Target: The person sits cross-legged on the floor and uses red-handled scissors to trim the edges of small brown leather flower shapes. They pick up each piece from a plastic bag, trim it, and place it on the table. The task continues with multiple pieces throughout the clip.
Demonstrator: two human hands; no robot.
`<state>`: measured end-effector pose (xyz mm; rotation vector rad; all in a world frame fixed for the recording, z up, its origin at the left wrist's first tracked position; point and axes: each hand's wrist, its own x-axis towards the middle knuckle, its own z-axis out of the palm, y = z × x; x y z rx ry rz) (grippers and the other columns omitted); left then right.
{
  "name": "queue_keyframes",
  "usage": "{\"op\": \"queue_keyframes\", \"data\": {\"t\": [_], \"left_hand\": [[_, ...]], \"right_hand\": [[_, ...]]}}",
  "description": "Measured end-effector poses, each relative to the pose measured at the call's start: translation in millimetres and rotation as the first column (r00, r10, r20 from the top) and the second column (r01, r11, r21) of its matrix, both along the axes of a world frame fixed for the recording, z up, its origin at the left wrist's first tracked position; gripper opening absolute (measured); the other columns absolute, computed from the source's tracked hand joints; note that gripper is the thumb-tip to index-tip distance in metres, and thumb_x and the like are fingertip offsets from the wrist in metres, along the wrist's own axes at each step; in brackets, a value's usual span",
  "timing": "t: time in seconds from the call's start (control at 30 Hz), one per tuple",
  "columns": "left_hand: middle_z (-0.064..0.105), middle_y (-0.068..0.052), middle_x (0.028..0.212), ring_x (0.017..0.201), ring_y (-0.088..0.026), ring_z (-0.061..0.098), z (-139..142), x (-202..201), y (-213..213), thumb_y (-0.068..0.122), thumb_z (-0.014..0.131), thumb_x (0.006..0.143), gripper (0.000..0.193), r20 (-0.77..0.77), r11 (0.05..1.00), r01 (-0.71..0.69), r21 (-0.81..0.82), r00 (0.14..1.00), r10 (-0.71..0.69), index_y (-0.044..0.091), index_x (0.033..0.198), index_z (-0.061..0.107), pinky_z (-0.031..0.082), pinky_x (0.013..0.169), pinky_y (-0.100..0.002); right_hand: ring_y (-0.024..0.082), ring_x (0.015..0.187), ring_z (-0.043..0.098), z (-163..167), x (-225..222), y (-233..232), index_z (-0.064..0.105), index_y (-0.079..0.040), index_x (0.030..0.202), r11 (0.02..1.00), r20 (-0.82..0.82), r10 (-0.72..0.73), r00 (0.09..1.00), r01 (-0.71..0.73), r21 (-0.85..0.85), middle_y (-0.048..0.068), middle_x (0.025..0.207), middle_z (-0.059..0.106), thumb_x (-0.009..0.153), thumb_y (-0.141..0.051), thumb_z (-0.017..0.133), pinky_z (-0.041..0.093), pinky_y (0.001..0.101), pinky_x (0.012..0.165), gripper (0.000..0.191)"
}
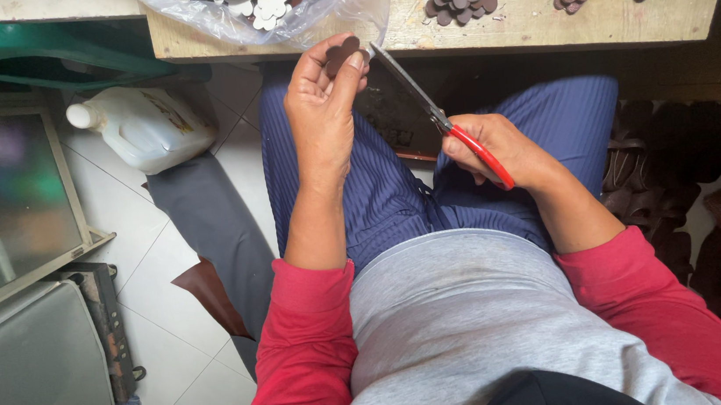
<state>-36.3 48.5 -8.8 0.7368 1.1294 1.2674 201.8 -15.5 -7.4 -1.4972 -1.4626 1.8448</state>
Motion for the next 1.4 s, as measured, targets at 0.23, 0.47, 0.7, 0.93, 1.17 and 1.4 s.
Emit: {"op": "queue_keyframes", "data": {"t": [0.23, 0.47, 0.7, 0.93, 1.17, 1.4], "left_hand": [[0.074, -0.006, 0.109, 0.097, -0.012, 0.071, -0.2, -1.9, 0.4, 0.008, 0.073, 0.098, 0.029, 0.015, 1.0, -0.006, 0.007, 1.0, 0.006, 0.001, 0.126, 0.066, 0.056, 0.084, -0.024], [0.075, -0.008, 0.105, 0.094, -0.012, 0.072, 3.7, 1.6, -0.2, 0.014, 0.069, 0.102, 0.026, 0.065, 0.998, 0.024, -0.065, 0.998, -0.02, 0.0, 0.124, 0.068, 0.059, 0.081, -0.025], [0.074, -0.008, 0.101, 0.092, -0.014, 0.073, 6.9, 18.4, -8.3, 0.013, 0.071, 0.097, 0.025, 0.249, 0.985, 0.118, -0.128, 0.965, -0.083, 0.001, 0.119, 0.066, 0.061, 0.081, -0.026], [0.075, -0.007, 0.1, 0.091, -0.01, 0.069, 0.0, 32.5, -15.1, 0.013, 0.073, 0.098, 0.023, 0.12, 0.988, 0.132, -0.079, 0.985, -0.122, 0.001, 0.116, 0.068, 0.055, 0.081, -0.024], [0.075, -0.006, 0.101, 0.093, -0.01, 0.07, -3.4, 45.2, -19.7, 0.013, 0.075, 0.097, 0.022, 0.159, 0.995, 0.083, -0.055, 0.984, -0.074, 0.001, 0.113, 0.069, 0.054, 0.083, -0.024], [0.073, -0.005, 0.1, 0.09, -0.009, 0.065, -2.3, 47.9, -21.4, 0.014, 0.076, 0.098, 0.022, 0.189, 0.995, 0.07, -0.066, 0.98, -0.056, 0.0, 0.113, 0.07, 0.052, 0.082, -0.024]], "right_hand": [[0.006, 0.055, 0.051, 4.6, 2.7, 1.5, 0.061, -0.007, 0.09, 0.996, 0.046, 0.071, 0.996, -0.073, 0.042, -0.004, 0.065, 0.05, 0.1, -0.046, 0.058, 0.049, 0.0252, 0.049, 0.04], [0.007, 0.058, 0.054, 8.1, -6.5, 1.5, 0.06, -0.007, 0.092, 0.998, 0.044, 0.034, 0.998, -0.036, 0.042, -0.002, 0.071, 0.052, 0.1, -0.048, 0.055, 0.05, 0.0257, 0.05, 0.043], [0.01, 0.066, 0.052, 16.5, -14.8, 2.1, 0.057, -0.007, 0.107, 0.993, -0.089, 0.042, 0.995, -0.032, 0.112, 0.0, 0.075, 0.051, 0.104, -0.052, 0.047, 0.051, 0.0268, 0.061, 0.046], [0.009, 0.063, 0.046, 16.8, -14.8, 1.9, 0.054, -0.006, 0.106, 0.99, -0.152, 0.025, 0.988, -0.004, 0.138, -0.002, 0.071, 0.045, 0.105, -0.053, 0.044, 0.048, 0.0259, 0.058, 0.048], [0.009, 0.062, 0.044, 13.0, -14.9, 0.9, 0.053, -0.005, 0.105, 0.99, -0.192, 0.012, 0.981, 0.016, 0.143, -0.002, 0.071, 0.043, 0.106, -0.055, 0.043, 0.047, 0.0262, 0.058, 0.051], [0.01, 0.063, 0.047, 15.1, -12.9, 3.4, 0.053, -0.005, 0.108, 0.978, -0.174, 0.05, 0.983, -0.013, 0.209, -0.002, 0.071, 0.045, 0.105, -0.059, 0.039, 0.048, 0.027, 0.061, 0.056]]}}
